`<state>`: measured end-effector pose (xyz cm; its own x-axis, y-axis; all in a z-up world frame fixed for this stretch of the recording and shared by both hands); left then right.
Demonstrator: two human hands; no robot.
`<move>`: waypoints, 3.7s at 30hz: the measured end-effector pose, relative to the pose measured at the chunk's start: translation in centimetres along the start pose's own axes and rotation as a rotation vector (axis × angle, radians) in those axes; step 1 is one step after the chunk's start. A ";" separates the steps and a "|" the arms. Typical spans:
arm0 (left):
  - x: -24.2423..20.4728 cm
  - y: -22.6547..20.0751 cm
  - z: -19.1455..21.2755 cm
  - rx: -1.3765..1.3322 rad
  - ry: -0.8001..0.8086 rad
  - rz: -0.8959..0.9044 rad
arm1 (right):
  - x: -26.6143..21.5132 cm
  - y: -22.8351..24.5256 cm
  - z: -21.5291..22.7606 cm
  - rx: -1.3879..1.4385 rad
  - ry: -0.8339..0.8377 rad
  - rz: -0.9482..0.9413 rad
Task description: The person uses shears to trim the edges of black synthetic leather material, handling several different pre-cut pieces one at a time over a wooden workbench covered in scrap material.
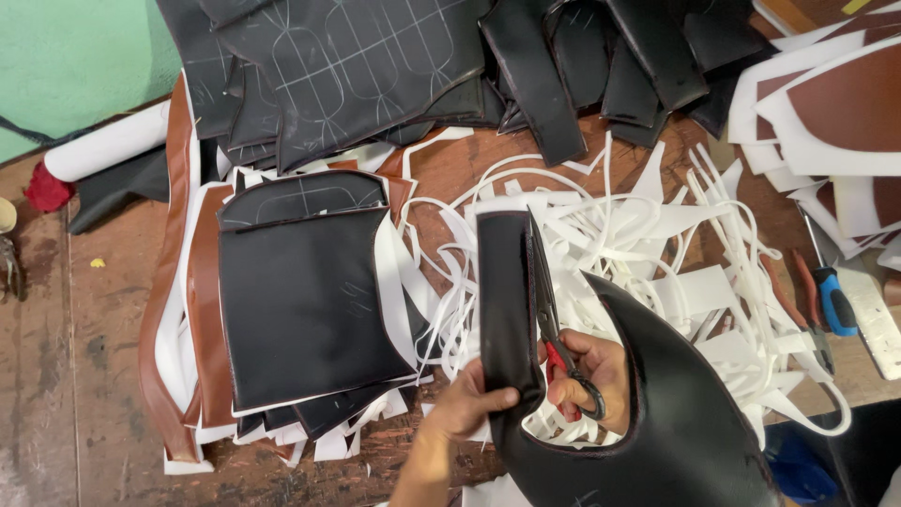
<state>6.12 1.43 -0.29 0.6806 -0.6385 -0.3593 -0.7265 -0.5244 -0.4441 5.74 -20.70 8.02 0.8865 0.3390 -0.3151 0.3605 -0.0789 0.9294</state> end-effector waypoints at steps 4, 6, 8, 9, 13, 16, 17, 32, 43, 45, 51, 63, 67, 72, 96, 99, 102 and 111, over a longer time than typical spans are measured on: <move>-0.1 -6.8 -2.0 0.253 -0.029 -0.060 | -1.2 4.3 0.6 -0.319 -0.057 0.186; -0.8 -10.0 -4.5 0.341 -0.044 -0.149 | -1.9 6.6 0.7 -0.445 -0.101 0.312; -0.9 -12.4 -7.5 0.384 -0.019 -0.301 | -2.2 8.4 0.5 -0.520 -0.222 0.356; -0.9 -13.1 -9.0 0.405 -0.005 -0.374 | -2.5 8.9 0.3 -0.531 -0.238 0.383; -0.5 -15.8 -14.4 0.437 -0.096 -0.614 | -2.8 9.1 -0.8 -0.621 -0.382 0.425; -1.5 -19.2 -17.7 0.512 -0.105 -0.771 | -2.5 7.3 0.8 -0.805 -0.390 0.289; -2.5 -20.9 -18.3 0.545 -0.142 -0.808 | -2.8 6.3 1.9 -0.876 -0.370 0.216; -4.6 -24.8 -19.3 1.078 -0.202 -0.245 | -8.1 -1.3 4.0 -0.544 0.156 -0.215; -3.9 -23.2 -18.6 1.066 -0.168 -0.022 | -7.3 -1.0 1.8 -0.465 0.029 -0.227; -4.0 -23.3 -18.2 1.065 -0.129 -0.016 | -7.5 -0.1 1.8 -0.464 -0.013 -0.221; -4.0 -23.4 -17.3 1.077 -0.124 0.003 | -7.8 3.0 1.7 -0.532 -0.012 -0.312; -2.8 -22.2 -16.5 1.018 -0.071 0.044 | -7.5 2.4 1.6 -0.426 -0.061 -0.392; -2.9 -22.2 -16.7 1.027 -0.090 0.048 | -7.3 1.2 1.8 -0.456 -0.117 -0.293; -3.3 -22.1 -17.1 1.091 -0.138 0.121 | -7.7 1.5 2.6 -0.471 -0.078 -0.269; 0.6 -2.4 -5.0 -0.604 -0.493 -0.368 | -6.4 5.2 1.0 -0.419 0.010 -0.341; 1.3 -4.3 -4.0 -0.697 -0.425 -0.601 | -6.9 3.2 1.7 -0.376 0.030 -0.263; 0.1 -7.1 -5.5 -0.460 -0.495 -0.847 | -7.8 1.1 2.9 -0.285 0.021 -0.247; -4.1 -15.3 -13.3 0.136 -0.355 -1.010 | -9.6 -3.8 6.1 -0.427 0.249 -0.329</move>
<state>13.16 4.59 18.94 0.9640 0.2654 0.0162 0.1878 -0.6366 -0.7480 -2.34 -29.41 6.36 0.6346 0.4954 -0.5931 0.4104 0.4343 0.8018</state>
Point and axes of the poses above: each hand's wrist, its own x-axis towards the middle knuckle, its own z-axis out of the back of the hand, y = z × x, the point moved 2 cm from there along x, towards the middle knuckle, and after that the axes turned 15 degrees about -x, right-handed, at the moved point
